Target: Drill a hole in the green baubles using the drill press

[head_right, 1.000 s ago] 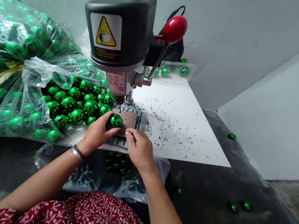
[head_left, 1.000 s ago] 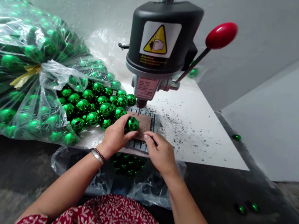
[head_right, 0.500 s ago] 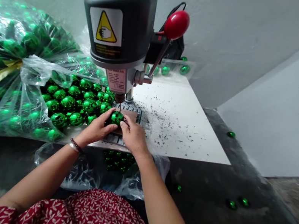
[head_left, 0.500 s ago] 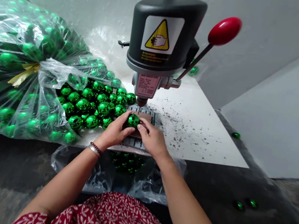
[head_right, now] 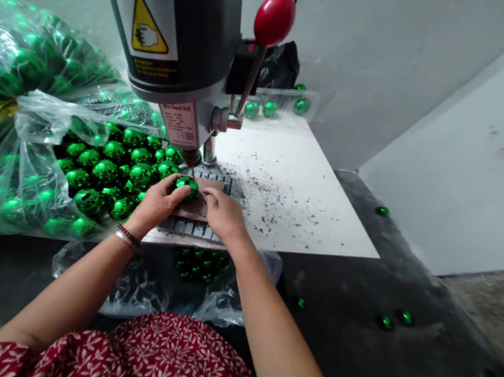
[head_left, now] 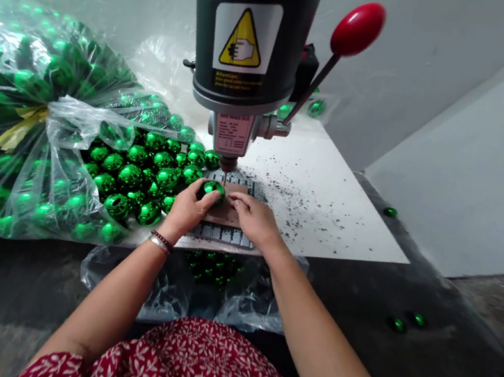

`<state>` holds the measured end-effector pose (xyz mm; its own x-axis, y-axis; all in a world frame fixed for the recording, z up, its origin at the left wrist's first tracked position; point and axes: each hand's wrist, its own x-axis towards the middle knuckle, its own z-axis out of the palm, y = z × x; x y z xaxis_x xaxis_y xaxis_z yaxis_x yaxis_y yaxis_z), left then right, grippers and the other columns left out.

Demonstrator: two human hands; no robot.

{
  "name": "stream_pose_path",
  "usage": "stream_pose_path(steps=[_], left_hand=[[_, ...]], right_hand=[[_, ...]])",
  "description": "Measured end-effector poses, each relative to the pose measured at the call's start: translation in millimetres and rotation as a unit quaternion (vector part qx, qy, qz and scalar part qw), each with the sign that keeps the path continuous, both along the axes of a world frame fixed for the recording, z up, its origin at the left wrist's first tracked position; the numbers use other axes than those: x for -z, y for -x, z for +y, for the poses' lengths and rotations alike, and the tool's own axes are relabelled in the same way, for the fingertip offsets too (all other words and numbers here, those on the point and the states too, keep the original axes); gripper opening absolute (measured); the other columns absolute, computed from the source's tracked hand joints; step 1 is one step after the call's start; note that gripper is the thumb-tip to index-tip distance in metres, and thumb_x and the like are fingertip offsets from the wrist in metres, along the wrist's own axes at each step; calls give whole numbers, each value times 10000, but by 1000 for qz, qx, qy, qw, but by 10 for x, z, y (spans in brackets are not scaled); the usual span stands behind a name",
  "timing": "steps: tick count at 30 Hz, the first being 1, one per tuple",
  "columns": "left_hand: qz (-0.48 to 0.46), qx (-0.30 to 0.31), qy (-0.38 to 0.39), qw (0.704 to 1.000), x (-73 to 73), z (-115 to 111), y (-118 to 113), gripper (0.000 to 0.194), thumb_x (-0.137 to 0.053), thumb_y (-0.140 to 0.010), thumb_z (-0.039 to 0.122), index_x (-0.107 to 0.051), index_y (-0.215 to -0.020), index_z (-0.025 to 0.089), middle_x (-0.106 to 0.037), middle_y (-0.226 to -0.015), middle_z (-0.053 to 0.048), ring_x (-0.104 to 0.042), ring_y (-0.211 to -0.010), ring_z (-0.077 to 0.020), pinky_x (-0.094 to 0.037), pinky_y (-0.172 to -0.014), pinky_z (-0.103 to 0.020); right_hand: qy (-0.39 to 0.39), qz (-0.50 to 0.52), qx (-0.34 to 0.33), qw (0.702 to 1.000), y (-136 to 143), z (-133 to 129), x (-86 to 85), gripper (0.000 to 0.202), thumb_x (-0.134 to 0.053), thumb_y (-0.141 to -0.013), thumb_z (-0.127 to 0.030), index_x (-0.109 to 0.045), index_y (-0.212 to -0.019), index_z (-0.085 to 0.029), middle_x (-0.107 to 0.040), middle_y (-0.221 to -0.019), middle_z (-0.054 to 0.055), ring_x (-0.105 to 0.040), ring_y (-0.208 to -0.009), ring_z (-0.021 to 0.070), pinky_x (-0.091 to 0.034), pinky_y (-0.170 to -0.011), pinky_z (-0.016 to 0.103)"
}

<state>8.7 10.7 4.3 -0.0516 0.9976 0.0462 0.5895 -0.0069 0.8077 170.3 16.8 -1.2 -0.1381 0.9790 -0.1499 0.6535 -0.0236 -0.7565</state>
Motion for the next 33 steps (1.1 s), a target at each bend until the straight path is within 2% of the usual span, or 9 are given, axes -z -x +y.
stream_pose_path(steps=[7, 11, 14, 18, 22, 26, 28, 30, 33], left_hand=[[-10, 17, 0, 1000, -3, -9, -16, 452, -570, -821, 428, -618, -1171, 146, -708, -988, -70, -633, -909, -204, -488, -805, -285], [27, 24, -11, 999, -4, -20, -22, 463, -609, -803, 410, -615, -1194, 162, -712, -998, -59, -644, -909, -206, -492, -827, -295], [67, 26, -28, 997, -13, -12, -30, 475, -648, -779, 384, -618, -1203, 173, -711, -1043, -64, -647, -940, -212, -492, -868, -307], [92, 32, -45, 994, 1, 10, -49, 478, -677, -758, 350, -625, -1197, 170, -701, -1106, -75, -641, -993, -217, -475, -937, -321], [51, 31, -28, 998, 46, 17, -35, 555, -643, -791, 378, -554, -1289, 151, -673, -1188, -100, -623, -1075, -231, -462, -972, -336], [44, 73, -20, 996, 54, 3, 13, 603, -589, -834, 397, -471, -1363, 132, -615, -1288, -134, -574, -1179, -255, -429, -1021, -366], [41, 88, -21, 995, 44, -2, 24, 602, -568, -850, 390, -454, -1374, 118, -581, -1333, -151, -547, -1218, -261, -410, -1041, -370], [27, 77, -17, 997, 35, 3, 19, 600, -570, -851, 390, -451, -1373, 117, -583, -1328, -152, -552, -1208, -259, -414, -1031, -368], [13, 18, -11, 1000, 33, 27, -5, 561, -583, -839, 411, -501, -1311, 118, -643, -1218, -142, -600, -1103, -250, -450, -971, -367]], right_hand=[[-4, -2, -7, 1000, 16, 12, -2, 399, -421, -907, -400, -567, -1201, -173, -600, -1193, 71, -569, -1122, 104, -448, -1069, 371], [-23, -20, -6, 1000, 15, -10, 3, 358, -392, -899, -300, -599, -1190, -270, -606, -1234, 7, -573, -1145, 106, -451, -1042, 277], [-36, -30, -20, 999, 8, -40, -3, 354, -406, -883, -317, -611, -1171, -285, -613, -1226, -17, -574, -1139, 118, -453, -1013, 262], [-43, -44, -34, 998, -6, -57, -15, 342, -414, -879, -324, -612, -1154, -272, -616, -1214, -7, -570, -1128, 126, -445, -1008, 274], [-44, -58, -54, 996, -9, -28, -23, 334, -383, -903, -329, -606, -1139, -247, -608, -1207, 24, -567, -1102, 111, -448, -1004, 283], [-43, -76, -79, 993, 2, 25, -8, 380, -415, -903, -427, -588, -1086, -142, -598, -1123, 77, -554, -1054, 95, -465, -1005, 333], [-45, -85, -85, 992, 5, 46, 8, 413, -423, -895, -464, -575, -1073, -124, -588, -1095, 78, -545, -1056, 93, -468, -1010, 342], [-45, -90, -90, 991, 3, 64, 18, 404, -411, -901, -457, -574, -1077, -132, -584, -1100, 76, -541, -1066, 93, -461, -1025, 346], [-39, -86, -104, 990, -6, 102, 14, 396, -418, -901, -442, -569, -1105, -138, -574, -1141, 78, -535, -1092, 99, -452, -1044, 359]])
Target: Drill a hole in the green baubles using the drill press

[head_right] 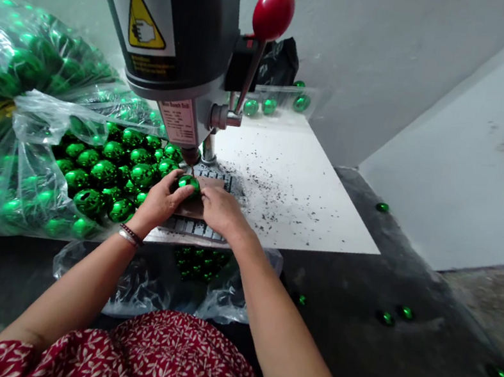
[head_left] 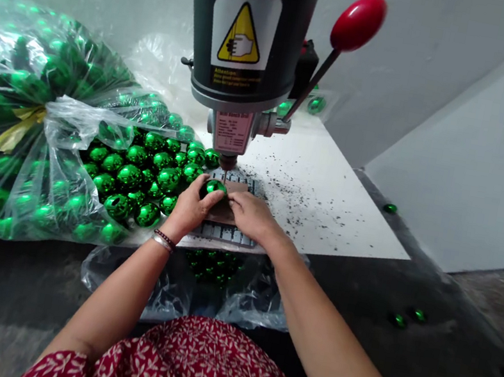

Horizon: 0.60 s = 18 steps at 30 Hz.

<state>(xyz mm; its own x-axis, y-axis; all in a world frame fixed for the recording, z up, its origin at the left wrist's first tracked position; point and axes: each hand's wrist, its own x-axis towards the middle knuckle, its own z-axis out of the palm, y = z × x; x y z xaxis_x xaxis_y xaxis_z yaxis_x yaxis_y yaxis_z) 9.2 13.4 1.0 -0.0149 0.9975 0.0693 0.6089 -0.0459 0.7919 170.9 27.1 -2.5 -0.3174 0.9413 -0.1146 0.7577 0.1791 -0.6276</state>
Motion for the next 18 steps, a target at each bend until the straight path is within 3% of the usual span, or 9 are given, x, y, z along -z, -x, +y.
stream_pose_path(steps=[5, 8, 12, 18], left_hand=[[-3, -52, 3, 999, 20, 47, -15, 541, -598, -815, 455, -553, -1223, 103, -673, -1099, -140, -619, -993, -236, -471, -894, -357], [-7, -46, 1, 999, 25, 54, -12, 530, -602, -809, 463, -562, -1206, 115, -678, -1074, -127, -622, -967, -225, -475, -871, -344], [-2, -35, -5, 999, -2, 33, -22, 502, -618, -799, 449, -574, -1190, 137, -685, -1059, -106, -627, -943, -211, -480, -858, -329], [46, -6, -28, 999, -24, -17, -97, 459, -682, -759, 395, -611, -1155, 173, -700, -1033, -70, -640, -923, -208, -488, -854, -315]], right_hand=[[26, 15, 8, 1000, -23, 93, -29, 434, -438, -889, -465, -553, -1141, -131, -577, -1132, 81, -548, -1074, 98, -481, -1005, 343], [36, 26, 21, 999, -32, 109, -30, 402, -424, -901, -426, -573, -1153, -150, -617, -1082, 69, -578, -1006, 86, -492, -975, 326], [25, 34, 37, 998, -26, 85, -15, 367, -404, -873, -283, -615, -1173, -275, -656, -1114, 16, -606, -1023, 101, -482, -973, 286], [15, 36, 49, 998, -28, 44, -11, 387, -371, -865, -298, -639, -1142, -270, -628, -1202, 12, -600, -1096, 151, -465, -1013, 333]])
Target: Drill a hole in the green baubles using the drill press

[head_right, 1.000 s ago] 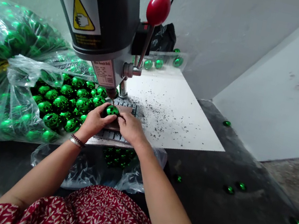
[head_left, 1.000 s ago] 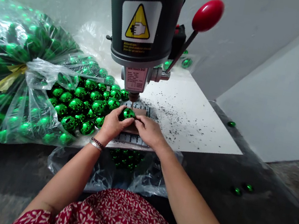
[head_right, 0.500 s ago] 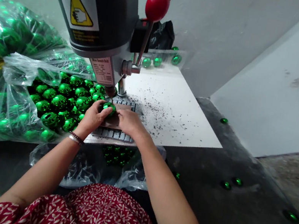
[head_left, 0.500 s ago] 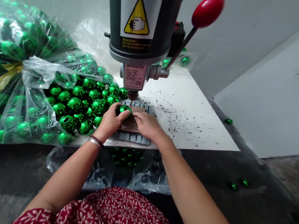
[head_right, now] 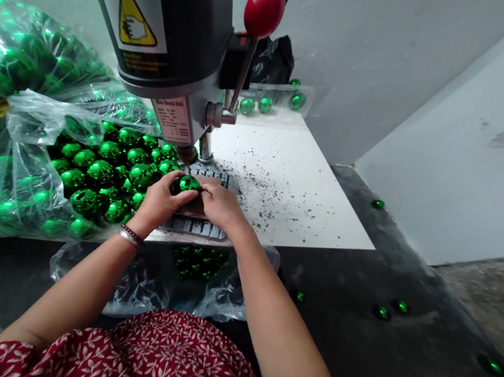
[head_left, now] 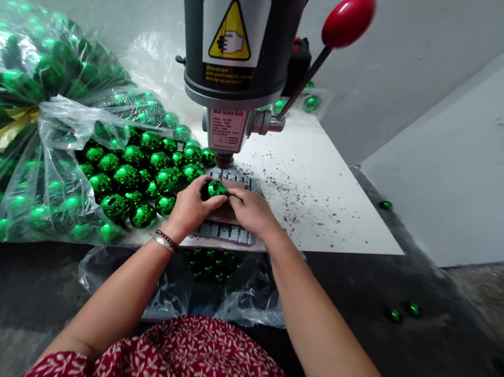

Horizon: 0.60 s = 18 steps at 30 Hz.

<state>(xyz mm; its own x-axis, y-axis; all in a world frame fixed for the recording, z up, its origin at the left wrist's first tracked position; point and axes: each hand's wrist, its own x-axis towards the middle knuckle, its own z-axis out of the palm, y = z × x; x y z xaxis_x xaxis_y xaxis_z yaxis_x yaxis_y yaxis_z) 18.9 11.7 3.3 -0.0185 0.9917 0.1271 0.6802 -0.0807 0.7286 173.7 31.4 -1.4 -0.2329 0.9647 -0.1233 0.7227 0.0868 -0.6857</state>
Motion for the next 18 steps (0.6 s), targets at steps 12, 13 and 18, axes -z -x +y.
stream_pose_path(steps=[12, 13, 18], left_hand=[[-14, 26, -13, 999, 158, 27, -47, 595, -716, -742, 380, -561, -1280, 181, -656, -1244, -100, -608, -1143, -247, -449, -1009, -355], [-14, 25, -12, 1000, 172, 25, -43, 605, -717, -740, 375, -552, -1292, 188, -650, -1257, -98, -603, -1155, -244, -443, -1018, -352], [-20, 21, -5, 1000, 215, 15, -49, 615, -709, -742, 386, -539, -1309, 221, -653, -1258, -80, -612, -1145, -243, -457, -1000, -353]], right_hand=[[-25, 36, -18, 999, -88, -94, -88, 442, -345, -884, -304, -508, -1291, -366, -537, -1332, -68, -546, -1217, 125, -431, -1095, 337], [-28, 36, -16, 999, -93, -97, -86, 437, -364, -875, -301, -520, -1278, -365, -554, -1312, -63, -559, -1196, 124, -440, -1083, 334], [-60, 42, 27, 997, -197, -123, -122, 322, -479, -817, -319, -652, -1087, -289, -660, -1129, -18, -619, -1042, 113, -496, -965, 285]])
